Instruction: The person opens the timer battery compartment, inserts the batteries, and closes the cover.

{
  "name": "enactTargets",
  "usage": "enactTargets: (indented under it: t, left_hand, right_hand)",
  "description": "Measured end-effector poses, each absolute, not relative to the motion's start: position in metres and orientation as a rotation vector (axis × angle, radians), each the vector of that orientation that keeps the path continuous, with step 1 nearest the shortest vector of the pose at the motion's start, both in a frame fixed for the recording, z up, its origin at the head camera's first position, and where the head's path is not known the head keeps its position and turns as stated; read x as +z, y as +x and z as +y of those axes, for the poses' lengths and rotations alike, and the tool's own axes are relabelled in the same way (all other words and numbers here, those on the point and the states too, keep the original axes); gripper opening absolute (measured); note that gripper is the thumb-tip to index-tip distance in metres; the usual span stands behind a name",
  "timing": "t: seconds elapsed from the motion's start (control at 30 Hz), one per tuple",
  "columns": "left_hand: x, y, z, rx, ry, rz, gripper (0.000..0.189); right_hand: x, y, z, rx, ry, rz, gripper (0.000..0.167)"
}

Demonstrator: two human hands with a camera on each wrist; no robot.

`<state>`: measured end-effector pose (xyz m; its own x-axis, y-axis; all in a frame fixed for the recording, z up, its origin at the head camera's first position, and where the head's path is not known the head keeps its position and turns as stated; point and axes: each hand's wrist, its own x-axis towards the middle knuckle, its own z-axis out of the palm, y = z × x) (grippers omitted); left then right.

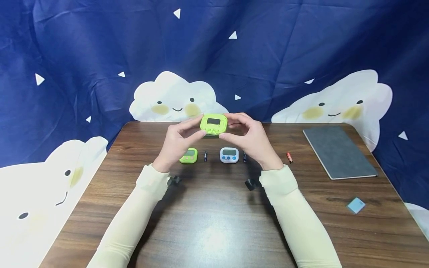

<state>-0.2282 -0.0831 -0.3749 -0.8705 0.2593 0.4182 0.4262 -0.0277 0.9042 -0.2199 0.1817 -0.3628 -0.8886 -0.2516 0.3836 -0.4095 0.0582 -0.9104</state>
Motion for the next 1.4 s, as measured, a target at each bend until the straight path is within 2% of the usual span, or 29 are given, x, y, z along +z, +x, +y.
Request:
enactTargets:
  t: [0.17, 0.33, 0.5, 0.57, 0.73, 0.8, 1.0, 1.4]
  left_hand:
    - [-0.375, -0.228, -0.082, -2.059, -0.687, -2.059, 0.039]
    - [-0.375, -0.227, -0.081, -2.085, -0.679, -2.035, 0.037]
    - [-0.378, -0.225, -0.074, -1.879, -0.633, -2.002, 0.034]
    - [-0.379, -0.223, -0.069, -1.762, -0.623, -2.018, 0.04]
    - [-0.382, -0.219, -0.061, -1.576, -0.602, -2.147, 0.072]
    - [-0.382, -0.218, -0.06, -1.56, -0.579, -2.183, 0.078]
    - [-0.382, -0.22, -0.061, -1.659, -0.539, -2.158, 0.07]
    - [-0.378, -0.226, -0.075, -1.978, -0.752, -2.183, 0.059]
  right_hand:
    - [-0.363, -0.22, 0.186, 2.0, 0.645, -2.195, 0.05]
    - [-0.363, -0.221, 0.185, 1.99, 0.63, -2.196, 0.049]
    - [-0.363, -0.219, 0.179, 1.954, 0.57, -2.178, 0.049]
    - [-0.363, -0.218, 0.176, 1.915, 0.519, -2.187, 0.047]
    - [-0.363, -0.213, 0.168, 1.802, 0.39, -2.226, 0.041]
    - [-0.362, -0.21, 0.165, 1.767, 0.369, -2.234, 0.038]
    - [-0.357, -0.204, 0.161, 1.752, 0.381, -2.24, 0.033]
    - [-0.352, -0.211, 0.178, 2.103, 0.497, -2.267, 0.048]
